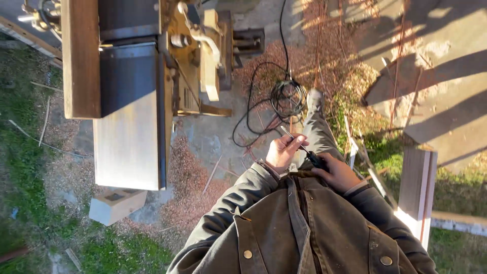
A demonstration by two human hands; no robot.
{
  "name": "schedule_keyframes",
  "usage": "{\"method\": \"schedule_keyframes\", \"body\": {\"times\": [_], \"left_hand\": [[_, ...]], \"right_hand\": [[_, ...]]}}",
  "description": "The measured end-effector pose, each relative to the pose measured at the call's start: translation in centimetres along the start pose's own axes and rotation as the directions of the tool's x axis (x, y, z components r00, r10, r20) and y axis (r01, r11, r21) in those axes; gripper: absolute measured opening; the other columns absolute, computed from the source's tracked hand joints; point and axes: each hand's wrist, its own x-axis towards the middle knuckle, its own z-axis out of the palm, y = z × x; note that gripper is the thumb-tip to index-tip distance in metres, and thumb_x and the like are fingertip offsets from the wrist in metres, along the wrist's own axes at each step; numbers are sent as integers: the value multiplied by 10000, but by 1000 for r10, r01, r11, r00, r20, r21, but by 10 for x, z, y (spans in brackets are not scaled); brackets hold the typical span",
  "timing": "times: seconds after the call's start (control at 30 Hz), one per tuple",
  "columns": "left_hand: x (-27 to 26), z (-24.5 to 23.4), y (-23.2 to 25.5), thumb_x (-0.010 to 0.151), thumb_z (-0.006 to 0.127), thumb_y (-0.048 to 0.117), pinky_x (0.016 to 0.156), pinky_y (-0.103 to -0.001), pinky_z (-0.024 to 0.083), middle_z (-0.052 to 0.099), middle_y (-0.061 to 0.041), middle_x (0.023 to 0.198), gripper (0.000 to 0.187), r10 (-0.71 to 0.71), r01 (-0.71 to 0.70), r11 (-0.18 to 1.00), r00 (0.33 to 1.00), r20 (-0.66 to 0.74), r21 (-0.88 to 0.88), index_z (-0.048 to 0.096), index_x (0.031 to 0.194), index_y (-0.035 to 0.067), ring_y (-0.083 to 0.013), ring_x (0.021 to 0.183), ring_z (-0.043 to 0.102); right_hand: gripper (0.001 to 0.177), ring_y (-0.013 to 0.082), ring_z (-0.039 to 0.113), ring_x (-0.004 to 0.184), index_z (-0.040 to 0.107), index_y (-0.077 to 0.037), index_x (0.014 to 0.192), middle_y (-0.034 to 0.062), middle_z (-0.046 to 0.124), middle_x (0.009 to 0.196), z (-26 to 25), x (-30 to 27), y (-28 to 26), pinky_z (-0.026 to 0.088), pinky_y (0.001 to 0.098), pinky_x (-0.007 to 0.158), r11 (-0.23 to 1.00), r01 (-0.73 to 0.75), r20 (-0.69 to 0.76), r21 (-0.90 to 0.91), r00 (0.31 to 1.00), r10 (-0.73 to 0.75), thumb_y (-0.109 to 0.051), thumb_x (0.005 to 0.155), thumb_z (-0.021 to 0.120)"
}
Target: Marking a groove on a long wooden trim board using a hand tool.
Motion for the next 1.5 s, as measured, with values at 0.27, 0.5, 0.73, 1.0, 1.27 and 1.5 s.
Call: {"method": "schedule_keyframes", "body": {"times": [0.27, 0.5, 0.73, 1.0, 1.27, 1.5], "left_hand": [[226, -35, 84, 1065, 593, 358, 890, -281, 540, 753, -71, 1023, 430, 80, -89, 995, 973, -218, -33, 687, 1230, -28, -103, 955, 672], [416, -66, 165, 1084, 515, 374, 728, -284, 531, 760, -94, 987, 450, -29, -97, 966, 882, -470, -240, 700, 1170, -27, -128, 790, 648], [526, -140, 230, 1046, 418, 410, 657, -311, 556, 772, -120, 1010, 487, -110, -232, 886, 736, -669, -401, 675, 1218, 34, -157, 743, 691], [676, -213, 261, 1064, 527, 438, 691, -334, 550, 721, -111, 977, 464, -143, -365, 781, 685, -714, -506, 668, 1192, 15, -182, 788, 682], [702, -310, 344, 1026, 587, 412, 675, -332, 595, 708, -76, 987, 404, -268, -473, 704, 514, -815, -530, 634, 1193, 47, -172, 801, 699], [714, -398, 335, 914, 748, 251, 545, -308, 577, 699, -115, 1000, 473, -371, -605, 693, 169, -913, -393, 550, 1272, 13, -181, 721, 707]], "right_hand": [[569, 352, 716, 1030, 596, -154, 1247, 154, 715, 1177, -148, 247, 9, 575, 442, 870, 911, 114, 84, -396, 993, -88, -487, 812, 748], [541, 351, 732, 1014, 597, -206, 1234, 117, 758, 1113, -309, 389, -93, 588, 466, 816, 792, 32, 52, -610, 999, 0, -542, 823, 703], [476, 238, 779, 787, 638, -124, 1247, 137, 759, 926, -393, 548, -146, 599, 374, 704, 904, 222, 51, -365, 975, -218, -268, 812, 768], [442, 310, 725, 992, 653, -87, 1299, 171, 718, 1146, -389, 758, -332, 580, 397, 818, 685, 677, 207, -269, 735, -645, -116, 876, 779], [526, 387, 687, 1027, 607, -43, 1395, 199, 677, 1165, -364, 877, -445, 557, 441, 856, 553, 820, 509, -150, 543, -668, -59, 888, 743], [670, 315, 715, 816, 492, -66, 1476, 197, 645, 1157, -336, 957, -530, 562, 431, 755, 596, 797, 779, -100, 435, -452, -159, 869, 762]]}}
